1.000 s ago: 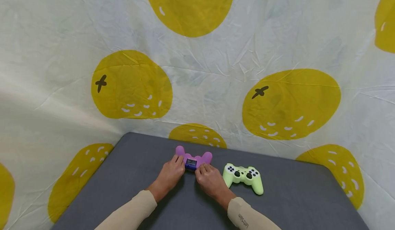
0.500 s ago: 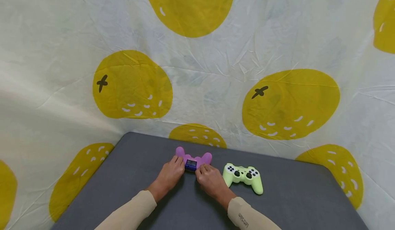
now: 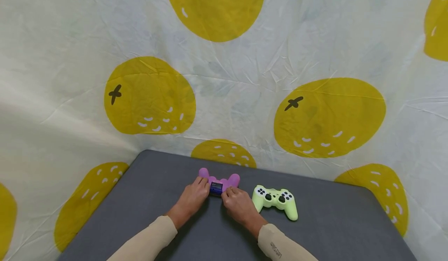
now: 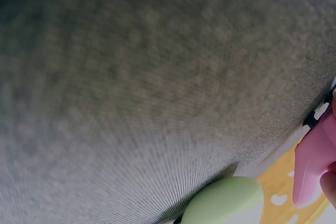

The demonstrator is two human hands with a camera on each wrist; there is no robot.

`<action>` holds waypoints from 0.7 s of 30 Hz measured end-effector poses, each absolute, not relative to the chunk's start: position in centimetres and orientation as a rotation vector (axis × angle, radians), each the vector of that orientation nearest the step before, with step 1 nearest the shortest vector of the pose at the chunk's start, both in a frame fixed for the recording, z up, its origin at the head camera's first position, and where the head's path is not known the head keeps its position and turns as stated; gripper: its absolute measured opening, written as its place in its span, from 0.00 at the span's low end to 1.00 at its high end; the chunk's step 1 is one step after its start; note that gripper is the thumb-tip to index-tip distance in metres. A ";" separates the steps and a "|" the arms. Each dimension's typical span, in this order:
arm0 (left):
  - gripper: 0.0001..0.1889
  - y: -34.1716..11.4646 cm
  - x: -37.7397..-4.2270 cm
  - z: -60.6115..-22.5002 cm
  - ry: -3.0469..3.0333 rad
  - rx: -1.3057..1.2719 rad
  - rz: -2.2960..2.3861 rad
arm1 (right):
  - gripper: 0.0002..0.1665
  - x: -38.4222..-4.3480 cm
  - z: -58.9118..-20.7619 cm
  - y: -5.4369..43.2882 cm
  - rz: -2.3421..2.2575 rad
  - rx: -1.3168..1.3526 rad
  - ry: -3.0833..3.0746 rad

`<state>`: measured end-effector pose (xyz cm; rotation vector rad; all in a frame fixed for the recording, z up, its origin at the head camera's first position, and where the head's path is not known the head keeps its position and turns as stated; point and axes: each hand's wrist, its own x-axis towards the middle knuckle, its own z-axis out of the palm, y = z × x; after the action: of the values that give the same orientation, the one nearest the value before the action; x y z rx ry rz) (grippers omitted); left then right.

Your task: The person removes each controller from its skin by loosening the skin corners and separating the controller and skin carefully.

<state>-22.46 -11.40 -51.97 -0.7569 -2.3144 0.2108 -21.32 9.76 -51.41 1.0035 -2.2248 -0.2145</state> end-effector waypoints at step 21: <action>0.15 -11.6 -21.9 -51.4 -2.522 -0.820 0.236 | 0.12 -21.3 -51.3 10.1 -0.152 1.023 -2.295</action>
<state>-21.90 -11.60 -51.43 -0.8199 -2.5215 0.2361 -21.33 10.12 -51.27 1.0234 -2.2954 -0.1519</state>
